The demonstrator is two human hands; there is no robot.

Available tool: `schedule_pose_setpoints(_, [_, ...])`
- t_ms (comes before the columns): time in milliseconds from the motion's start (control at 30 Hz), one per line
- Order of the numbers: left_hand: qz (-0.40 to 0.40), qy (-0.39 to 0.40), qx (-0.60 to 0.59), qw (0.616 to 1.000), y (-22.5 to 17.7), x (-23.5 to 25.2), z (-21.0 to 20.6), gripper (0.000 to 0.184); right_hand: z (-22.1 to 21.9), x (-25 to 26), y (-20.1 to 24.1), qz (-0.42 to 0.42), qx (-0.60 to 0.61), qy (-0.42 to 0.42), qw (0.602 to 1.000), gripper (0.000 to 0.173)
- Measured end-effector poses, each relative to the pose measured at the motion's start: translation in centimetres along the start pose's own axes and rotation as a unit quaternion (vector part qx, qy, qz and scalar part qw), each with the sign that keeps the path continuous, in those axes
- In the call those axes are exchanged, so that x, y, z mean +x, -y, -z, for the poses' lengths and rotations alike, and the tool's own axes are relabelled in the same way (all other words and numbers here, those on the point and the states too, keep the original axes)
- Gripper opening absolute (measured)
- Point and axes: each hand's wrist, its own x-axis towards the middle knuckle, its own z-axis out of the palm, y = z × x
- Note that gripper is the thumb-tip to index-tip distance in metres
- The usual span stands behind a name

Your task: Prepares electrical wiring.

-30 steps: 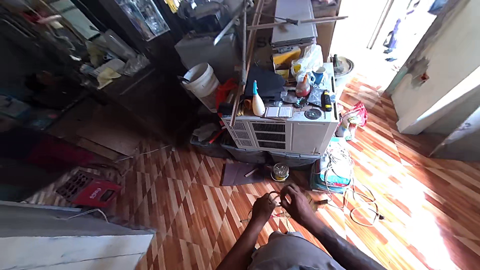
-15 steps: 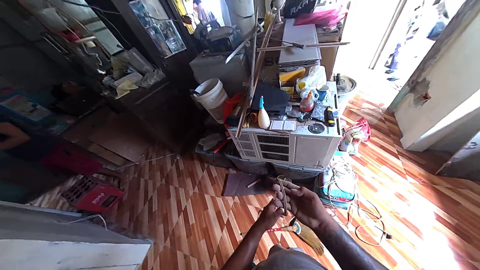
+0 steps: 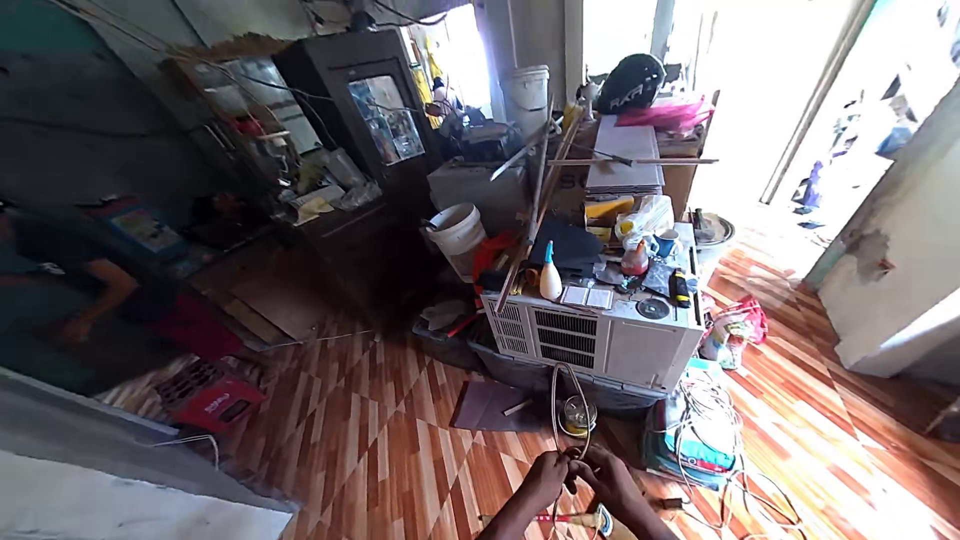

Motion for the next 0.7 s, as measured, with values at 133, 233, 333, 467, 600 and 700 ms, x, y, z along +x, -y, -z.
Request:
schedule_pose_setpoints(133, [0.040, 0.000, 0.036, 0.999, 0.6, -0.1, -1.4, 0.045, -0.5, -0.7, 0.1, -0.017, -0.141, -0.056, 0.988, 0.032])
schedule_pose_setpoints(233, [0.077, 0.016, 0.053, 0.995, 0.7, 0.4, -2.2, 0.047, -0.6, -1.5, -0.6, -0.013, -0.209, -0.100, 0.973, 0.032])
schedule_pose_setpoints(333, [0.086, 0.023, 0.139, 0.986, 1.6, 0.9, -2.3, 0.049, 0.4, -1.5, 0.3, -0.022, -0.146, -0.156, 0.977, 0.028])
schedule_pose_setpoints(467, [0.056, -0.009, 0.153, 0.987, 7.9, 1.7, -2.3, 0.040, 5.9, -1.3, 5.9, -0.050, 0.277, -0.208, 0.937, 0.034])
schedule_pose_setpoints(600, [-0.050, 0.005, 0.086, 0.995, 12.4, 0.0, -2.1, 0.032, 13.8, -2.1, 9.9, 0.038, 0.553, -0.223, 0.802, 0.049])
schedule_pose_setpoints(700, [-0.075, 0.049, 0.077, 0.993, 10.4, -0.1, -2.5, 0.030, 16.9, -1.3, 8.7, 0.079, 0.606, -0.271, 0.744, 0.048])
